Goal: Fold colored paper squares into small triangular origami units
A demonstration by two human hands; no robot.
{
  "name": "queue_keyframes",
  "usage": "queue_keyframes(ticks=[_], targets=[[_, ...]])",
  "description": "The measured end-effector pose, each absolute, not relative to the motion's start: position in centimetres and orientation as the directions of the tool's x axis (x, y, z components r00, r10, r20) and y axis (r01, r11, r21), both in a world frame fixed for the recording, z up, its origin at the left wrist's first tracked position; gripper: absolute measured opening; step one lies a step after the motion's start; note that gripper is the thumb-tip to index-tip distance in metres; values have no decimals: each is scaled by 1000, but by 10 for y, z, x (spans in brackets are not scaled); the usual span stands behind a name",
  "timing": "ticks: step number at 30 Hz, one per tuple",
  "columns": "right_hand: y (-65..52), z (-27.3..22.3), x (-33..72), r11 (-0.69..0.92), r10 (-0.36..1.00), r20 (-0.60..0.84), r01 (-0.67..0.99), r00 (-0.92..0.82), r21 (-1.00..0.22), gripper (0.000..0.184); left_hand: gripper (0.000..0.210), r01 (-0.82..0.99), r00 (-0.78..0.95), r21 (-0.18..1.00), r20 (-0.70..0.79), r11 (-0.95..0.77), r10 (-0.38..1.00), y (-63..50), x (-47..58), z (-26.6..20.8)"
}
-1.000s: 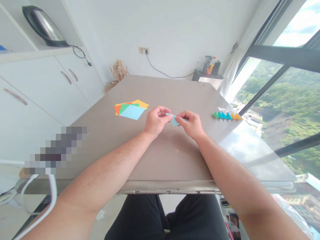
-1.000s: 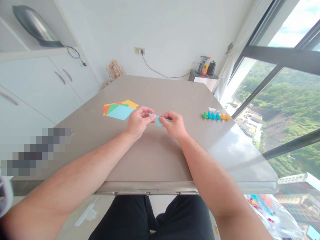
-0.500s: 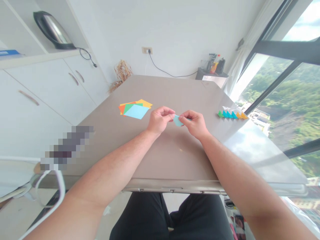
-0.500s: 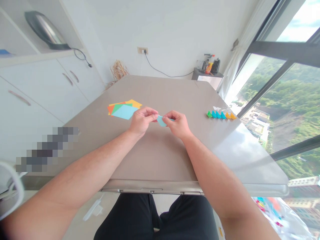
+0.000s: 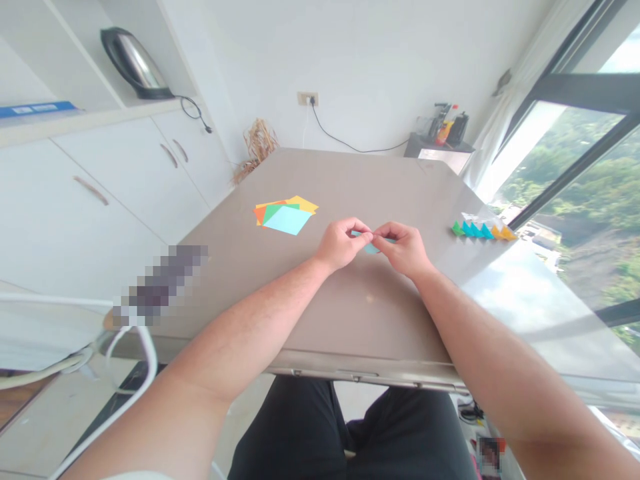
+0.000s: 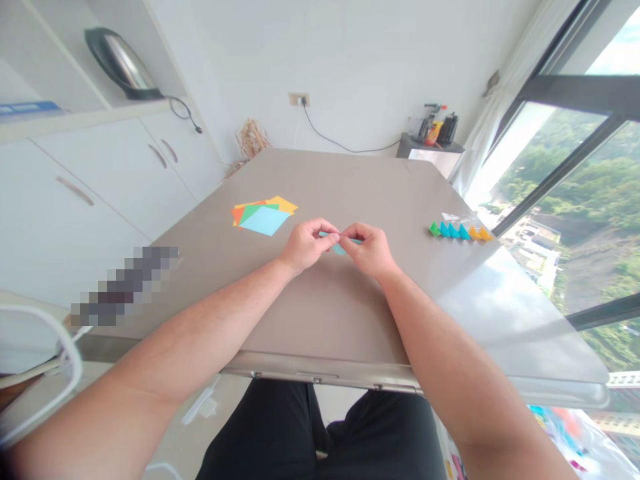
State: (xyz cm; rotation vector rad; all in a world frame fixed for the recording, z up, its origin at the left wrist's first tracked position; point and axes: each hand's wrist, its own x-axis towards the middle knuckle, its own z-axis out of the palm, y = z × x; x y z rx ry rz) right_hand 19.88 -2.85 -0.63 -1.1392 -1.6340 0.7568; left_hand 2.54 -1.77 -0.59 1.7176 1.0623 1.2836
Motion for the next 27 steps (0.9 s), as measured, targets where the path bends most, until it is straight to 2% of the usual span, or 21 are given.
queue_keyframes(ticks=[8,17,27], targets=[[-31,-3,196,367,928,361,389,-91,-845,18,12,231,195,891,351,-391,916,-14,23,-8],[-32,-1,194,369,927,363,382,-90,-847,17,14,255,183,879,365,-402,913,-12,20,-10],[-30,-2,193,372,919,390,443,-54,-816,17,11,338,107,855,381,-394,918,-15,21,-6]])
